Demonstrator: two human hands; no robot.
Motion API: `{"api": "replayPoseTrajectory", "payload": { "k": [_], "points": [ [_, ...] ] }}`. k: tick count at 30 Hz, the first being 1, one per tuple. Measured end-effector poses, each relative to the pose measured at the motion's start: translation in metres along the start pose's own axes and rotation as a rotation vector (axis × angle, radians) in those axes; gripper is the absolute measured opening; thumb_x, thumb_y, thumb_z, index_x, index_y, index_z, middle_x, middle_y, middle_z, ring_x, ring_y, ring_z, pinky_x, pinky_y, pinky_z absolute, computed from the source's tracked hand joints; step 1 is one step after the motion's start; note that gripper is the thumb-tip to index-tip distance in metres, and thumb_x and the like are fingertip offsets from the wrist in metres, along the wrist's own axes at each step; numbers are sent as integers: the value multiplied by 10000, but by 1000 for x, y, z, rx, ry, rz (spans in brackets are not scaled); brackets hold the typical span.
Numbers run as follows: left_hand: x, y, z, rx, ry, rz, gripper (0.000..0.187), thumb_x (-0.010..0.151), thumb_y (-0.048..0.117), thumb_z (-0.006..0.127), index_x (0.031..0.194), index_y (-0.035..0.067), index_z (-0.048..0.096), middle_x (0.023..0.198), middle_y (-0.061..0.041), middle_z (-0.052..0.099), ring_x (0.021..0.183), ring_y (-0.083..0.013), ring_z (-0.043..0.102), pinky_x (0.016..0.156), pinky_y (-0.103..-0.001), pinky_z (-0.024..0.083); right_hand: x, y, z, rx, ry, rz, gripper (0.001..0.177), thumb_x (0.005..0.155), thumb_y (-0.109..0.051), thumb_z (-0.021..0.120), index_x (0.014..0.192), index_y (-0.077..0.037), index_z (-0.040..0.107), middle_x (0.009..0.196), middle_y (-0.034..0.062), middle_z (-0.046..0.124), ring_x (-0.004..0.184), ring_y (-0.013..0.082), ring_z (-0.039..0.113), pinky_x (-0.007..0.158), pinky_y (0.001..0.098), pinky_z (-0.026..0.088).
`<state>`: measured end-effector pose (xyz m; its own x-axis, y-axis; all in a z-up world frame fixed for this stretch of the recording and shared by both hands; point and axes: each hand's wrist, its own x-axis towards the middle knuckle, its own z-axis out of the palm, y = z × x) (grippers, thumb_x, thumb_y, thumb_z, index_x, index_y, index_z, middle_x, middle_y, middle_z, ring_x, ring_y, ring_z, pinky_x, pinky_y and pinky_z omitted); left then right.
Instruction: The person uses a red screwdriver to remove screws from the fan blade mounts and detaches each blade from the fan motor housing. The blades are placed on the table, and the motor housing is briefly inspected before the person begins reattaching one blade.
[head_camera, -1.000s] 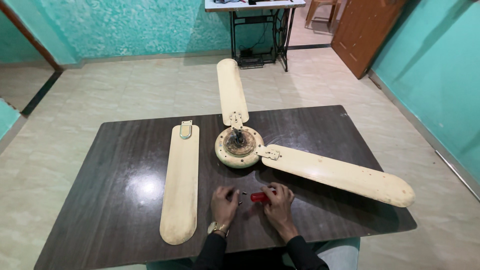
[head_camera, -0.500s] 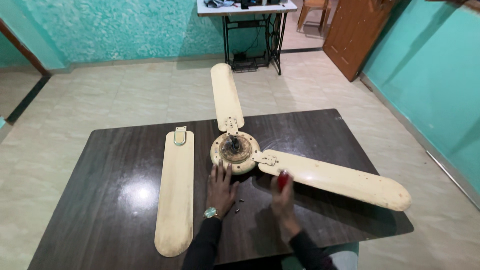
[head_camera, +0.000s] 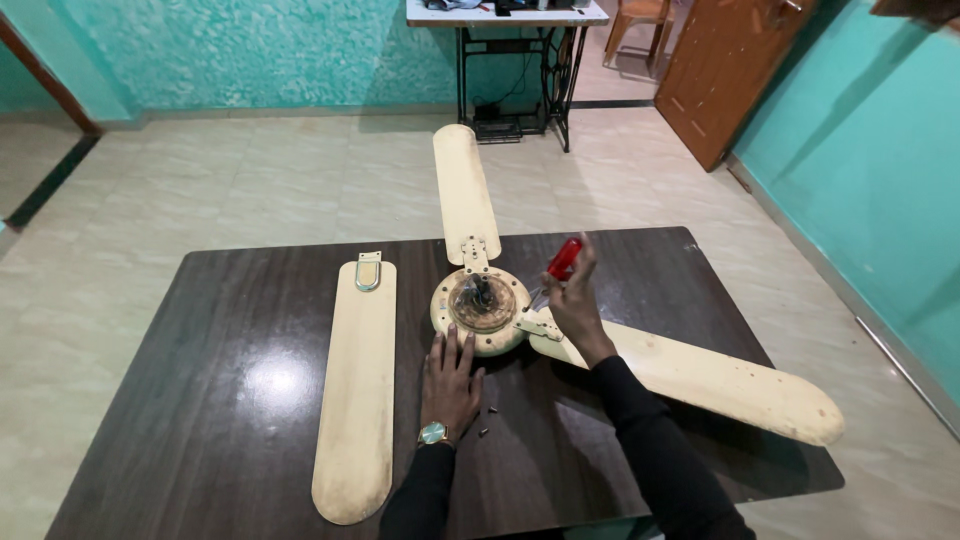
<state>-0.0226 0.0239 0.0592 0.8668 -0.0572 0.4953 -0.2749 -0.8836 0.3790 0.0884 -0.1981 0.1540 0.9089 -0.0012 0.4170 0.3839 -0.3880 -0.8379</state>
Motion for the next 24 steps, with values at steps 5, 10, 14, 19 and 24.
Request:
{"api": "replayPoseTrajectory", "payload": {
  "k": [5,10,14,19,24],
  "points": [
    [1,-1,0,26,4,7,664,909,313,666,1518,164,447,1625,-153,320,1466,-401,317,1136,-563,343,3,8,9,-95,10,-123,756,1039,-82,572,1548,-264,44,1315,349,525,980,367,743,778,489,659],
    [0,-2,1,35,26,22,666,903,329,671,1514,167,461,1617,-158,332,1459,-404,326,1132,-562,348,8,16,13,-137,-32,-92,718,1048,-87,546,1534,-276,52,1305,334,543,956,363,748,765,490,669],
    [0,-2,2,39,32,25,661,902,331,673,1510,168,469,1617,-155,335,1453,-404,333,1132,-562,353,8,21,13,-159,-64,-74,718,1060,-126,534,1565,-287,49,1238,318,589,980,349,749,793,503,659],
    [1,-3,2,46,28,20,663,899,334,675,1508,176,467,1622,-148,327,1454,-401,330,1129,-562,352,10,21,13,-98,-6,-128,725,1057,-173,553,1553,-270,34,1267,330,558,975,356,740,810,516,663],
    [0,-2,1,37,21,19,668,901,335,676,1515,185,458,1622,-140,323,1459,-398,323,1133,-563,355,10,18,14,-128,-72,-88,712,1049,-139,547,1551,-271,59,1264,334,564,965,354,737,779,507,672]
  ]
}}
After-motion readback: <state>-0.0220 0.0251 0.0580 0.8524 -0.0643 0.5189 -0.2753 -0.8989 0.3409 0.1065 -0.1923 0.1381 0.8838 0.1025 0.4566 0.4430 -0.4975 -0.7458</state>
